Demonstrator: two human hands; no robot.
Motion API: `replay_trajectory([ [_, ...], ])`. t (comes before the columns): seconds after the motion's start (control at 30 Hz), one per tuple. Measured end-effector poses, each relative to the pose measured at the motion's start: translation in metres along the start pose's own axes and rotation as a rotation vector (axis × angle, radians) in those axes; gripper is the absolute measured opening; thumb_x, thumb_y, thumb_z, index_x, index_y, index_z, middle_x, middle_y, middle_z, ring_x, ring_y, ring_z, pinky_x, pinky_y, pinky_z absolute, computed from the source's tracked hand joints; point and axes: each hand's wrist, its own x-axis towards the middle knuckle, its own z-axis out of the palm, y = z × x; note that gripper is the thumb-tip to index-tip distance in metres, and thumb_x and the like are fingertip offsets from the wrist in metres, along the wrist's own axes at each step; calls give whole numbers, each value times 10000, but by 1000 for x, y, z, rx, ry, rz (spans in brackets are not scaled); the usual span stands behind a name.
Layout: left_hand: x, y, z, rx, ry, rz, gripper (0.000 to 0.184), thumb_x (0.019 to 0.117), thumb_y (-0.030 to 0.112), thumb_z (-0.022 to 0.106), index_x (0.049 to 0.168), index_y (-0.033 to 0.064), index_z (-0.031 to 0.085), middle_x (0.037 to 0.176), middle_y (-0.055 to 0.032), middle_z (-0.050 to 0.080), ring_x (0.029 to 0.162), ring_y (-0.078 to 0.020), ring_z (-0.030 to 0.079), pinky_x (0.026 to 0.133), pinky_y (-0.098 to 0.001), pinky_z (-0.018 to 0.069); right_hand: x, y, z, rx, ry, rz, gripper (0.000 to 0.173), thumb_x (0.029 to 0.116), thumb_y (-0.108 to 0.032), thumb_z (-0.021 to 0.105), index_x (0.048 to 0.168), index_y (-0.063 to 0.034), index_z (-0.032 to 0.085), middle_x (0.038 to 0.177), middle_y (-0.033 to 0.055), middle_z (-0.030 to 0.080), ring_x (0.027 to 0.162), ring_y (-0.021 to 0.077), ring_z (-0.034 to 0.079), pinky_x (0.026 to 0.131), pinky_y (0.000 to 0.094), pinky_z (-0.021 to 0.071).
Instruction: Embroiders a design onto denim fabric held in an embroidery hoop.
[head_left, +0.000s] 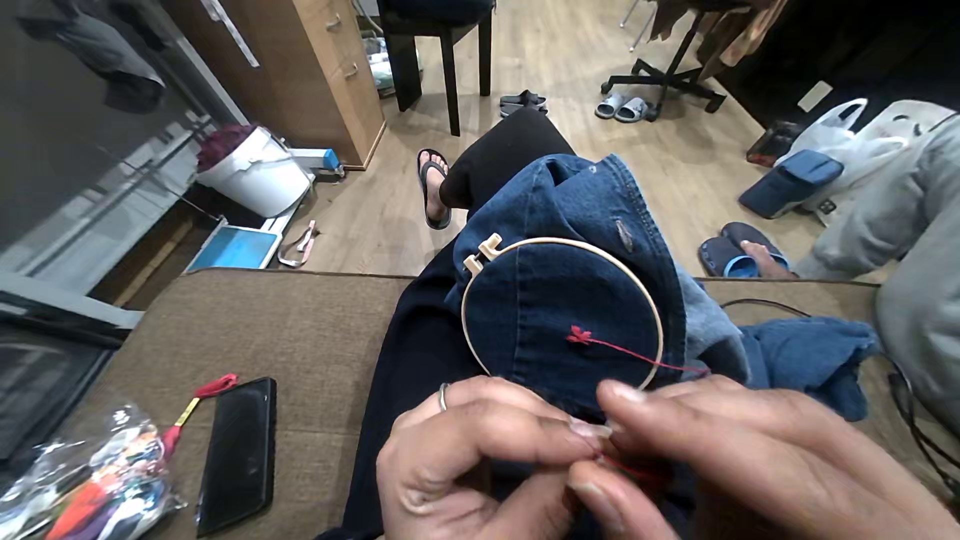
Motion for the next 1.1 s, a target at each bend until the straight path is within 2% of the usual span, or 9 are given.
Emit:
replay_trajectory([
  [0.07, 0, -2, 0, 36, 6, 31, 107, 934, 122, 748, 1035, 86, 747, 980, 22, 741, 951, -34, 694, 848, -185, 582, -2, 1, -2, 62, -30, 103, 303, 935, -195, 765, 1192, -55, 687, 900, 21, 671, 808, 14, 652, 703, 140, 557],
  [0.1, 1, -3, 0, 54, 7, 41, 106, 934, 122, 749, 1034, 88, 750, 971, 23, 740, 937, -36, 692, 841, -185, 578, -3, 3, -3, 98, -42, 145, 324, 927, -199, 774, 1202, -60, 674, 898, 18, 686, 799, 10, 656, 671, 137, 552],
  [0.27, 2, -6, 1, 112, 19, 49, 115, 912, 97, 766, 994, 82, 687, 943, 25, 743, 915, -30, 709, 841, -192, 593, 0, 11, -6, 272, -78, 235, 94, 941, -149, 749, 966, -59, 736, 931, -5, 685, 814, -7, 651, 662, 122, 559],
  [0.37, 6, -2, -2, 157, -24, -7, 198, 934, 131, 746, 1091, 97, 630, 962, 40, 750, 899, -24, 717, 834, -195, 606, 3, 11, -11, 398, -104, 339, 54, 938, -114, 745, 944, -61, 743, 930, -30, 691, 796, -13, 655, 674, 134, 575],
  [0.47, 12, 0, -12, 75, -81, -80, 230, 991, 239, 679, 1177, 107, 701, 1025, 34, 741, 920, -31, 703, 839, -202, 594, 5, 11, -16, 537, -167, 458, 45, 937, -113, 742, 938, -69, 748, 914, -56, 694, 760, -24, 642, 653, 140, 565],
  [0.53, 16, 3, -15, 62, -109, -105, 210, 1001, 244, 666, 1113, 91, 754, 1000, 26, 734, 909, -21, 694, 810, -187, 595, 5, 12, -17, 600, -215, 492, 49, 936, -108, 743, 938, -59, 749, 902, -51, 689, 747, -22, 635, 644, 141, 557],
  [0.67, 22, 8, -17, 80, -177, -66, 144, 985, 156, 682, 1021, 42, 761, 944, -2, 737, 891, -15, 688, 788, -164, 586, 5, 13, -17, 676, -253, 537, 44, 929, -102, 749, 938, -59, 749, 894, -52, 685, 732, -26, 628, 635, 146, 555],
  [0.97, 20, 9, -15, 318, -128, 94, 114, 986, 185, 690, 974, 74, 714, 940, 20, 731, 908, -14, 694, 797, -155, 589, 5, 13, -16, 698, -246, 547, 47, 934, -103, 744, 936, -56, 748, 872, -51, 679, 709, -23, 618, 616, 142, 542],
  [1.1, 20, 10, -18, 297, -69, 48, 154, 1029, 244, 616, 985, 114, 686, 942, 45, 720, 884, -18, 700, 775, -176, 604, 5, 13, -17, 651, -250, 523, 59, 944, -130, 738, 942, -72, 746, 872, -68, 672, 722, -46, 597, 619, 121, 513],
])
